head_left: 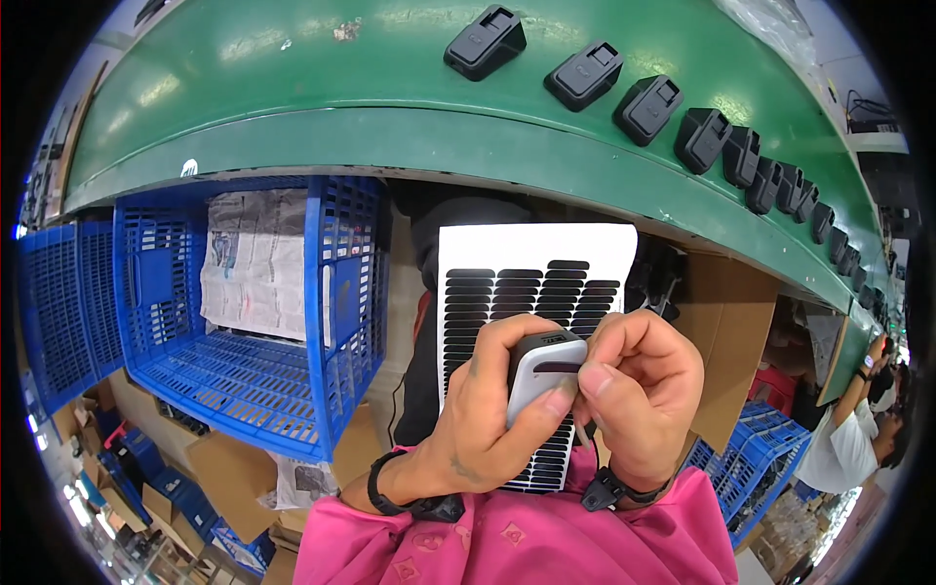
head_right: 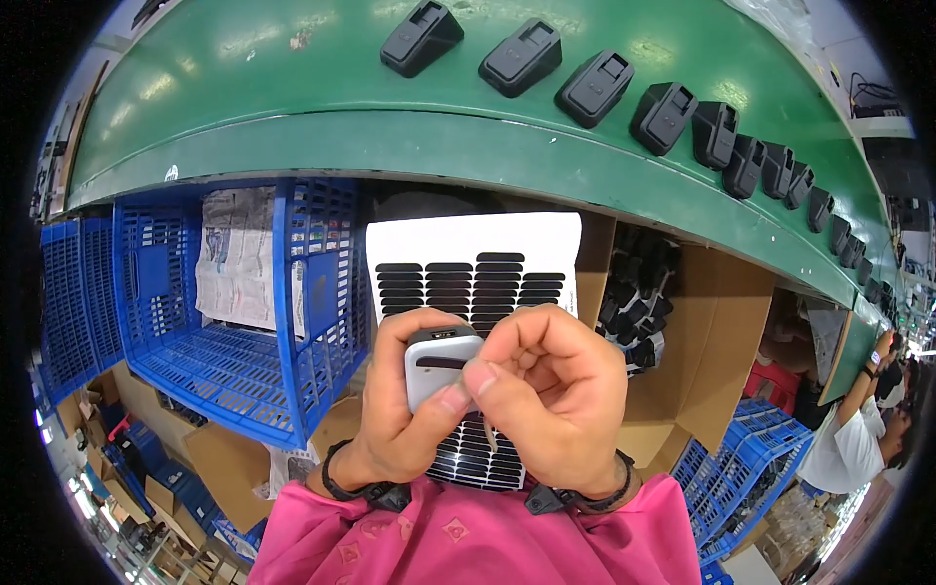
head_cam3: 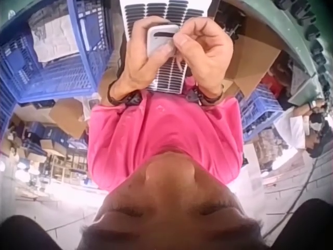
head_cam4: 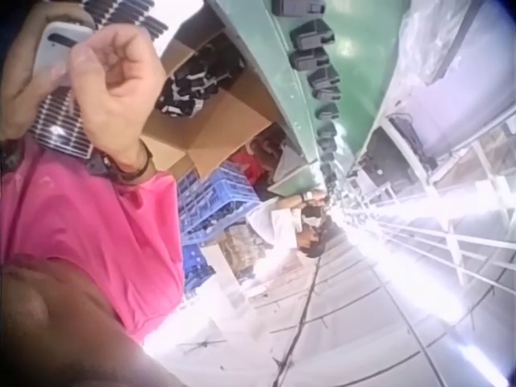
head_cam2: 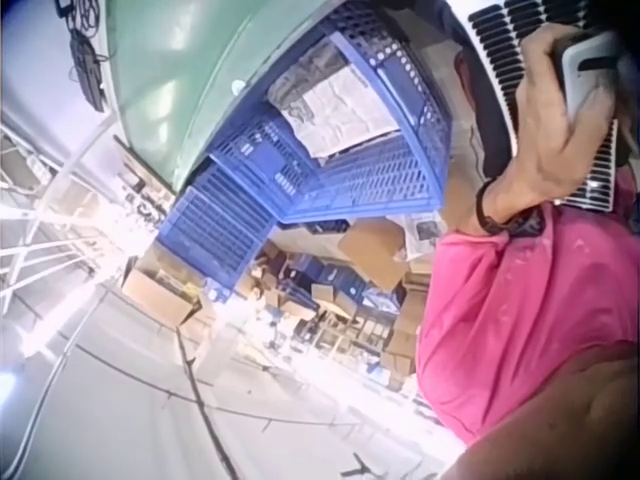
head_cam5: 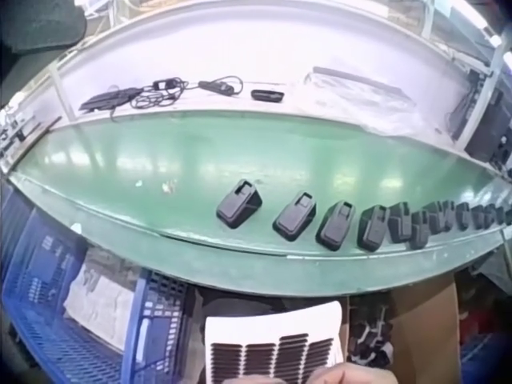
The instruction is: The person picks up a white electronic device from a blue crate, peels a black adhesive strip from a sheet, and presses it onto the device. After repeating this process, the person places the devices into a cardboard box.
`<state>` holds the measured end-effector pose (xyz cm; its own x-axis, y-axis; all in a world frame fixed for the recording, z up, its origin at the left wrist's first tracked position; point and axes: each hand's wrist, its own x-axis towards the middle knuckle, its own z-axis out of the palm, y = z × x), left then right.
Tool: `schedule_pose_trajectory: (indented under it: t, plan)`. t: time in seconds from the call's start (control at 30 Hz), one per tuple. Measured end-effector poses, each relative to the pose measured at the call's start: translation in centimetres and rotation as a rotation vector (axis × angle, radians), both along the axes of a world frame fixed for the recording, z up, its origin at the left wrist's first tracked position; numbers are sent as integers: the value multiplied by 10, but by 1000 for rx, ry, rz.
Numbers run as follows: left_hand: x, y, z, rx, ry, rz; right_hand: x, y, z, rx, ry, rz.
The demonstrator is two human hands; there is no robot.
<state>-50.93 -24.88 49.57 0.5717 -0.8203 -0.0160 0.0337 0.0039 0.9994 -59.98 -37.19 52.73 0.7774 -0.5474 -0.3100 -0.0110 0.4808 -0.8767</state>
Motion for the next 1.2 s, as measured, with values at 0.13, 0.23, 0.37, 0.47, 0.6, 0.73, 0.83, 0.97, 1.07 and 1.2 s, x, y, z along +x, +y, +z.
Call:
schedule_pose_trajectory:
  t: [0.13, 0.23, 0.37, 0.47, 0.6, 0.73, 0.83, 0.97, 1.07, 1.2]
  plan:
    - [-2, -1, -2, 12, -26, 2, 0, 0, 1, 14, 2, -14]
    - [-1, 0, 1, 28, -30, -13, 0, -1, 2, 3, 10, -3]
    - [0, -1, 4, 34, -20, -14, 1, 0, 2, 15, 11, -10]
    - [0, -1, 4, 33, -49, -5, 1, 0, 2, 11, 8, -7]
    - [0, -1, 4, 41, -68, -6, 0, -2, 2, -1, 20, 9]
    - [0, -2, 6, 49, -97, -15, 0, -2, 3, -15, 27, 5]
    - [-1, -2, 6, 47, -99, -5, 0, -2, 3, -17, 25, 8]
    - [-2, -3, 6, 52, -153, 6, 0, -1, 4, -32, 46, 4]
    - [-2, -3, 8, 50, -157, 4, 0, 0, 4, -35, 40, -5]
    - [-4, -5, 7, 63, -162, 8, 1, -1, 3, -44, 26, -14]
